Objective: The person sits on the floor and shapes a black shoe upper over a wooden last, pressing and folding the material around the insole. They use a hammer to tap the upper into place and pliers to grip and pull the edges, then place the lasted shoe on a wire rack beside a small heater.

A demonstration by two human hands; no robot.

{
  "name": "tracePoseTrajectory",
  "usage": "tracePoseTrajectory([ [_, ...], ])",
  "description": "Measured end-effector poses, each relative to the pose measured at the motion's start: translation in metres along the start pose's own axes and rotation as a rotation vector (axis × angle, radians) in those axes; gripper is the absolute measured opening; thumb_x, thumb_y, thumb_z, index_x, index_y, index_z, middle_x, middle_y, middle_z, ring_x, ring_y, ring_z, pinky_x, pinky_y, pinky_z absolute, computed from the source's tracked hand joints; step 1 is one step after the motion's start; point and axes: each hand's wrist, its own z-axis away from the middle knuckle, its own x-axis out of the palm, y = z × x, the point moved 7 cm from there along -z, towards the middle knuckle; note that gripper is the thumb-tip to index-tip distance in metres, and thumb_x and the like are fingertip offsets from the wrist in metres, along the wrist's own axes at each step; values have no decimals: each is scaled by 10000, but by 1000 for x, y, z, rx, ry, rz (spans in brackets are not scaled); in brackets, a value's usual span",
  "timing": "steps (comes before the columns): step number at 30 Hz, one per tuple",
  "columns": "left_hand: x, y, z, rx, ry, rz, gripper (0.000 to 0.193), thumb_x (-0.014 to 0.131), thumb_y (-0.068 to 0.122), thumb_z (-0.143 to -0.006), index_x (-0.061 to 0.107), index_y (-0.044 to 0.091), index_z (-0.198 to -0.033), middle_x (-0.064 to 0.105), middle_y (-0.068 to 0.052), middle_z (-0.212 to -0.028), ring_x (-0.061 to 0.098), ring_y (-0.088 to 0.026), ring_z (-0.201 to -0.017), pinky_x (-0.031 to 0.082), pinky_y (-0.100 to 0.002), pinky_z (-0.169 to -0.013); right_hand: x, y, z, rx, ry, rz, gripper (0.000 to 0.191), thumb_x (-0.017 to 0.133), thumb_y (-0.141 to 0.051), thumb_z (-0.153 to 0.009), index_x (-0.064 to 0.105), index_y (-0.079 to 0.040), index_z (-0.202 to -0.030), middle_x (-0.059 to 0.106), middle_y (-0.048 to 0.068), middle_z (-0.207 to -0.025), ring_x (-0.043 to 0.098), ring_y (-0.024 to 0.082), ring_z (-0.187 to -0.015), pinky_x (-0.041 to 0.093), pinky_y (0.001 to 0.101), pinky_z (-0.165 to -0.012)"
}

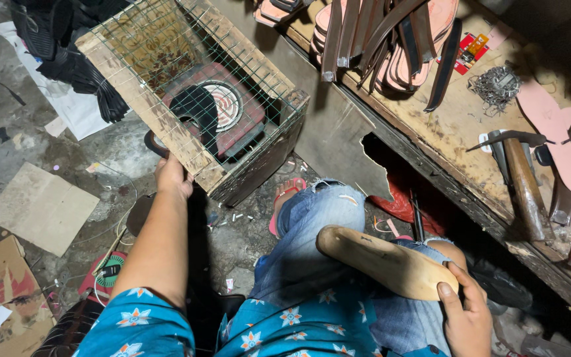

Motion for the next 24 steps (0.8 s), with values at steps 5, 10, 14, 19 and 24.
tracePoseTrajectory([
  [5, 15, 1, -3, -11, -140, 16, 177, 663, 103, -975, 579, 42, -1117, 722, -136, -1032, 749, -275, -873, 656, -458, -749, 1, -1, -1, -15, -8, 38, 456, 660, -212, -962, 634, -60, -1391, 611, 151, -1394, 516, 226, -1348, 355, 366, -1170],
  [10, 23, -6, -13, -69, -233, -16, 280, 662, 86, -946, 617, 84, -1223, 709, -97, -1016, 726, -252, -855, 624, -456, -706, 5, -3, -4, 0, -6, -52, 461, 659, -218, -961, 624, -58, -1392, 607, 144, -1403, 528, 213, -1341, 363, 357, -1169],
  [14, 25, -11, -20, -100, -205, 0, 266, 685, 117, -979, 633, 39, -1227, 710, -115, -1016, 721, -270, -848, 617, -459, -695, 6, -7, -4, 16, 12, 21, 462, 663, -196, -959, 632, -40, -1392, 603, 148, -1395, 526, 217, -1339, 365, 360, -1164],
  [19, 24, -3, -14, -29, -225, 14, 244, 672, 95, -954, 649, 64, -1195, 733, -99, -1012, 731, -259, -872, 627, -442, -730, 8, -14, -6, -16, 1, -19, 456, 656, -202, -964, 626, -31, -1386, 618, 148, -1389, 535, 217, -1331, 366, 360, -1168],
  [24, 15, 4, -4, -7, -174, -116, 231, 678, 107, -942, 649, 81, -1170, 740, -82, -1007, 741, -241, -877, 647, -424, -743, 10, -18, -9, -70, -19, -80, 436, 651, -192, -980, 629, -7, -1374, 645, 158, -1361, 580, 219, -1298, 400, 352, -1155],
])
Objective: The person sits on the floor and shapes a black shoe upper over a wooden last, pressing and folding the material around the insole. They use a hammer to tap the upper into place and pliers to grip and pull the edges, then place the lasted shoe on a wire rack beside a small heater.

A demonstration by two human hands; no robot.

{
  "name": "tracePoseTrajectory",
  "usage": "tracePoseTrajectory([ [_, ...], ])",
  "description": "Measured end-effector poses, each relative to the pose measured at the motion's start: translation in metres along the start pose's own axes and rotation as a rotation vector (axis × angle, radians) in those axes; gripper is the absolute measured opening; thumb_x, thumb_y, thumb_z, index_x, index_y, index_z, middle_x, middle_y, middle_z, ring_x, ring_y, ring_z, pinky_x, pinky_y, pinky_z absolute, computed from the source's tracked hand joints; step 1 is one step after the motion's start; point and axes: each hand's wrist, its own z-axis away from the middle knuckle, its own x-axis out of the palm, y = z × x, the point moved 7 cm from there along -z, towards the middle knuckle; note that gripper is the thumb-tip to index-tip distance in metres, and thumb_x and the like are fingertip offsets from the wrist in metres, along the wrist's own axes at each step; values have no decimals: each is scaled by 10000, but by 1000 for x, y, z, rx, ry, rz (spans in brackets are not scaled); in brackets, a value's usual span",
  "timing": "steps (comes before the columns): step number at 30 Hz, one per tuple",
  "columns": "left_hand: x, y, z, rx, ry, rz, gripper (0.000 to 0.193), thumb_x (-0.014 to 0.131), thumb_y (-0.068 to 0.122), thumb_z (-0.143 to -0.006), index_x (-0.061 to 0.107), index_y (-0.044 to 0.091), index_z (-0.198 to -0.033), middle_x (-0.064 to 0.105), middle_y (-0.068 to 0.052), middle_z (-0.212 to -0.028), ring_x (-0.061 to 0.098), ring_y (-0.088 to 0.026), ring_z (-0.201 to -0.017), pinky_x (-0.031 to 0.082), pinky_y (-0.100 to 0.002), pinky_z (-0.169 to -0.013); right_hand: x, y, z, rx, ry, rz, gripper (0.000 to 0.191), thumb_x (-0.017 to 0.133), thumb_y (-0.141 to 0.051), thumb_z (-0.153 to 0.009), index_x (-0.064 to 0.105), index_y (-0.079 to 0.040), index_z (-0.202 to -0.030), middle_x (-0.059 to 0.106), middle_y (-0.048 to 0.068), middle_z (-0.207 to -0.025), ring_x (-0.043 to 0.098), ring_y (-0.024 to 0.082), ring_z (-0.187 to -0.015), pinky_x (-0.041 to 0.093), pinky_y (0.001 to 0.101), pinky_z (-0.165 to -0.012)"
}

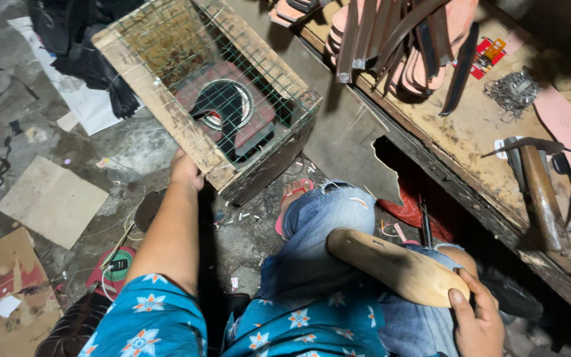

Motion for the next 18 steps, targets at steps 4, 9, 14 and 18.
tracePoseTrajectory([
  [4, -13, 1, 5, -22, 87, -14, 211, 700, 124, -929, 634, 100, -1128, 744, -75, -984, 744, -220, -817, 629, -385, -655, 1, -5, 4, -23, 5, -23, 428, 651, -179, -986, 624, 21, -1364, 656, 166, -1347, 592, 223, -1292, 417, 351, -1147],
  [9, -25, 4, 16, -41, 200, -163, 209, 717, 198, -929, 591, 126, -1080, 717, -47, -885, 670, -163, -639, 417, -290, -426, 0, -11, 9, -5, 1, -25, 426, 641, -164, -987, 619, 28, -1366, 654, 170, -1350, 590, 233, -1297, 417, 361, -1141],
  [14, -24, 13, 28, -28, 166, -232, 196, 701, 229, -946, 596, 115, -1068, 706, -56, -847, 595, -146, -548, 309, -286, -368, 2, -25, 13, -16, -25, -74, 428, 638, -172, -987, 621, 20, -1370, 665, 167, -1346, 605, 223, -1282, 423, 351, -1146],
  [18, -22, 19, 37, -24, 152, -216, 192, 697, 219, -950, 591, 106, -1065, 714, -52, -866, 618, -141, -574, 317, -283, -376, 0, -27, 19, 64, 20, -93, 427, 638, -151, -985, 615, 29, -1372, 628, 175, -1370, 577, 225, -1294, 410, 353, -1133],
])
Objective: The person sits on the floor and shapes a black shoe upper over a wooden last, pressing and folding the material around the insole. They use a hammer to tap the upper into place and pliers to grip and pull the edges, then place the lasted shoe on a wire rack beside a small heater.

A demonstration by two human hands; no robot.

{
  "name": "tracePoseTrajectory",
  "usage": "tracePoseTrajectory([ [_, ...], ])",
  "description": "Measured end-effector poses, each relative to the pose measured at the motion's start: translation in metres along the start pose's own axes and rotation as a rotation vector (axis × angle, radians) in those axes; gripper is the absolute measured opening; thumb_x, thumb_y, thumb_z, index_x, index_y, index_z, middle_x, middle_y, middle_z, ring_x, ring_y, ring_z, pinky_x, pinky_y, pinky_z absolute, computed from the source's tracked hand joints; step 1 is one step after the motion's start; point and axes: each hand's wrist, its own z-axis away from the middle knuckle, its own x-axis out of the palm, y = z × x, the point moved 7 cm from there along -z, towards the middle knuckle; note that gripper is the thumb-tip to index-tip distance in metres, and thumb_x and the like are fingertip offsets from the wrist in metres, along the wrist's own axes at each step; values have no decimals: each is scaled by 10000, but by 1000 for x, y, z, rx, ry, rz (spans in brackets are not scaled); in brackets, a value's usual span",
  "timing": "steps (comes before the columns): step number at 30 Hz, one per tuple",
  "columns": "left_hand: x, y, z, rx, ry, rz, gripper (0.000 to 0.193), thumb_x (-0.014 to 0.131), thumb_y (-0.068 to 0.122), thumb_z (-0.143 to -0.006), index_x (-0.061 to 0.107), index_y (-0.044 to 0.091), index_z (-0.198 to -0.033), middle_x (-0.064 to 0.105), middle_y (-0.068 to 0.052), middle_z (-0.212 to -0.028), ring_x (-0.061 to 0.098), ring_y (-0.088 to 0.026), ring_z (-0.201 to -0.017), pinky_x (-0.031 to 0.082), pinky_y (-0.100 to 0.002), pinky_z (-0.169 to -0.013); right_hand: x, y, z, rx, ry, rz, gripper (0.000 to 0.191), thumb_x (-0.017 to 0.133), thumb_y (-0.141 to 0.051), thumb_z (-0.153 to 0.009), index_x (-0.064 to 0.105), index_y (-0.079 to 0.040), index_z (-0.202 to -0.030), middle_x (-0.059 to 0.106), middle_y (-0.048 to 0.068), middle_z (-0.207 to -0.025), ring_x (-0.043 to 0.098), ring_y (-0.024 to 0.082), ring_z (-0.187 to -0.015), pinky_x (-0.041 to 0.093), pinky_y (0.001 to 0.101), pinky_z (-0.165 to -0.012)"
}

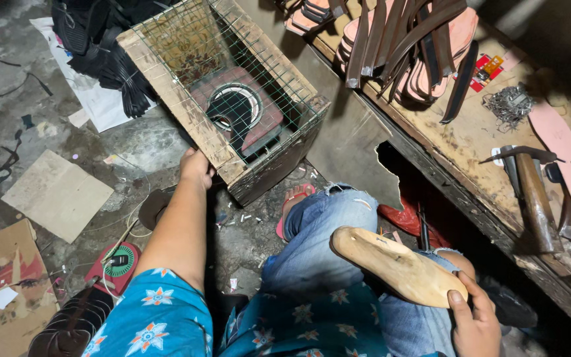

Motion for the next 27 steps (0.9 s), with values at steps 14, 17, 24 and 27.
tracePoseTrajectory([
  [14, -60, -5, 35, -65, 463, 331, 488, 750, 158, -863, 522, -63, -1233, 665, -221, -1105, 662, -304, -761, 470, -338, -481, -18, 4, 10, -44, 13, 176, 448, 668, -208, -978, 645, -13, -1381, 653, 161, -1344, 572, 211, -1280, 393, 342, -1127],
  [17, -105, 0, 55, 123, 621, 391, 532, 725, 122, -754, 492, 40, -1226, 615, -134, -1186, 653, -210, -790, 500, -305, -495, -27, 10, 12, 54, -26, -4, 434, 655, -213, -976, 628, -18, -1363, 672, 124, -1349, 601, 177, -1255, 404, 322, -1109],
  [24, -50, 22, 143, 444, -372, 327, 467, 617, 89, -947, 512, 69, -1402, 645, -131, -1279, 648, -246, -1097, 545, -377, -943, -51, -25, 4, -17, 98, -99, 397, 629, -137, -992, 619, 22, -1355, 679, 128, -1311, 633, 189, -1208, 466, 335, -1094],
  [27, 27, -10, 207, 277, -801, 174, 575, 725, 116, -881, 511, 18, -1405, 633, -138, -1232, 635, -263, -1163, 508, -422, -1079, -26, -53, -3, -23, -137, -552, 483, 580, -140, -993, 503, 39, -1436, 656, 144, -1352, 637, 247, -1213, 482, 395, -1086],
])
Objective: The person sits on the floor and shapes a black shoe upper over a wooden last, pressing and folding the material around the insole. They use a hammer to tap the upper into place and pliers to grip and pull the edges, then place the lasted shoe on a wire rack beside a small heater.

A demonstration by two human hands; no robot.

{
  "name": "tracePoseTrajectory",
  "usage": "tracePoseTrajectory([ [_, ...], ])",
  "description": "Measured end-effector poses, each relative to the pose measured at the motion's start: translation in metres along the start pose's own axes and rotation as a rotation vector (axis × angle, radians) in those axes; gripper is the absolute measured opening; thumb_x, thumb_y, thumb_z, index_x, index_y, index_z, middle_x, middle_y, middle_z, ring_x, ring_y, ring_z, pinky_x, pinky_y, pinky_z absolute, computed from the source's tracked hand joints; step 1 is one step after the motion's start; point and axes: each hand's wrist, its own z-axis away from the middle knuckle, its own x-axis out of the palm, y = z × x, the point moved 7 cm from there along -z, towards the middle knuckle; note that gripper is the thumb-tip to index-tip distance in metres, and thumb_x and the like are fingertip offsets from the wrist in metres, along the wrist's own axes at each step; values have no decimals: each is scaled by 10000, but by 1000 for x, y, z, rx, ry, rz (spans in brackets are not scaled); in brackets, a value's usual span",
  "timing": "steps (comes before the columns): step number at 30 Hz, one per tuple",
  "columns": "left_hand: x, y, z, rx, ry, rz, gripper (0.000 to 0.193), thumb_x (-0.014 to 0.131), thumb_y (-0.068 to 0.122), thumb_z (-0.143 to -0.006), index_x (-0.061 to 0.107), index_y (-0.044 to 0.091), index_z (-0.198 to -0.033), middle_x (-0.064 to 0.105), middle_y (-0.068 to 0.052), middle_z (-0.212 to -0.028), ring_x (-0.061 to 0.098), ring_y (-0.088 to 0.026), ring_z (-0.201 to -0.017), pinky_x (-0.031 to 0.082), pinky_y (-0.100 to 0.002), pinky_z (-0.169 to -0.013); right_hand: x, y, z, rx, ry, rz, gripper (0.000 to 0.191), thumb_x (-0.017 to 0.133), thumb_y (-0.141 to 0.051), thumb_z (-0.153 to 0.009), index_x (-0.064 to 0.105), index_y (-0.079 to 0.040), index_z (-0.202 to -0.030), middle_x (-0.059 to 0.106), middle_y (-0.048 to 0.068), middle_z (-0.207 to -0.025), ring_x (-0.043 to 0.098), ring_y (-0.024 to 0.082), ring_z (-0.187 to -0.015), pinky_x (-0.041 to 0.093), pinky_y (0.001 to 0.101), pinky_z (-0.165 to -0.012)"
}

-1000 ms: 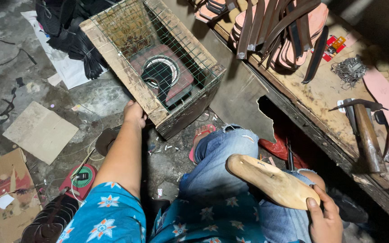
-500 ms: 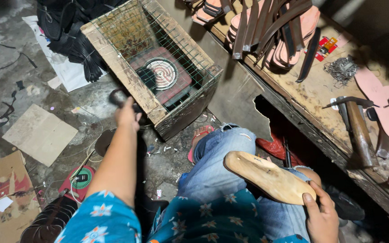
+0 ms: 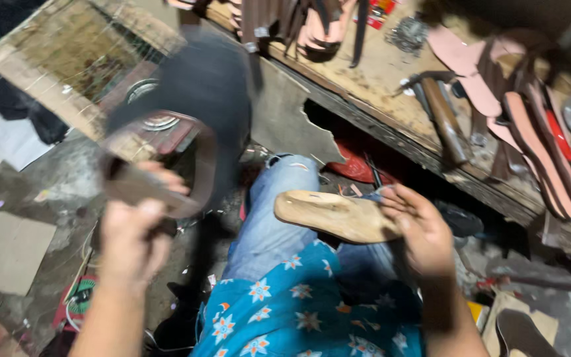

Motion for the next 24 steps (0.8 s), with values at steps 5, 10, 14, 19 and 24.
tracePoseTrajectory([
  [5, 109, -77, 5, -392, -316, -203, 723, 784, 127, -761, 472, 66, -1411, 624, -48, -1114, 617, -173, -1055, 512, -355, -947, 8, -19, 2, 70, -63, -423, 428, 548, -191, -1046, 523, 64, -1388, 683, 181, -1251, 676, 277, -1099, 543, 435, -974],
  [10, 143, -111, 3, -478, -463, -133, 466, 767, 166, -880, 528, 27, -1256, 584, -6, -1088, 564, -127, -1047, 473, -310, -977, -36, -18, 11, 144, 110, -341, 291, 605, -95, -1045, 548, 74, -1276, 665, 200, -1203, 665, 253, -1045, 539, 414, -962],
  [14, 146, -131, -4, -558, -337, -162, 421, 761, 191, -870, 584, 24, -1214, 609, -13, -1055, 572, -116, -1026, 463, -299, -966, -50, -17, 20, 181, 115, -432, 299, 552, -119, -983, 561, 36, -1238, 681, 178, -1188, 691, 243, -1045, 555, 406, -959],
  [19, 163, -132, -9, -608, -346, -209, 540, 767, 192, -812, 577, 25, -1289, 692, -65, -1170, 631, -143, -1104, 476, -321, -1030, -59, -17, 19, 163, 197, -462, 244, 552, -118, -1065, 556, 51, -1240, 674, 205, -1151, 681, 284, -999, 547, 447, -932],
  [24, 181, -125, -14, -573, -396, -202, 574, 773, 175, -819, 565, -15, -1320, 678, -106, -1225, 629, -165, -1141, 479, -351, -1047, -71, -12, 8, 175, 254, -452, 168, 528, -80, -1047, 551, 37, -1166, 680, 194, -1160, 696, 273, -1050, 561, 456, -991],
])
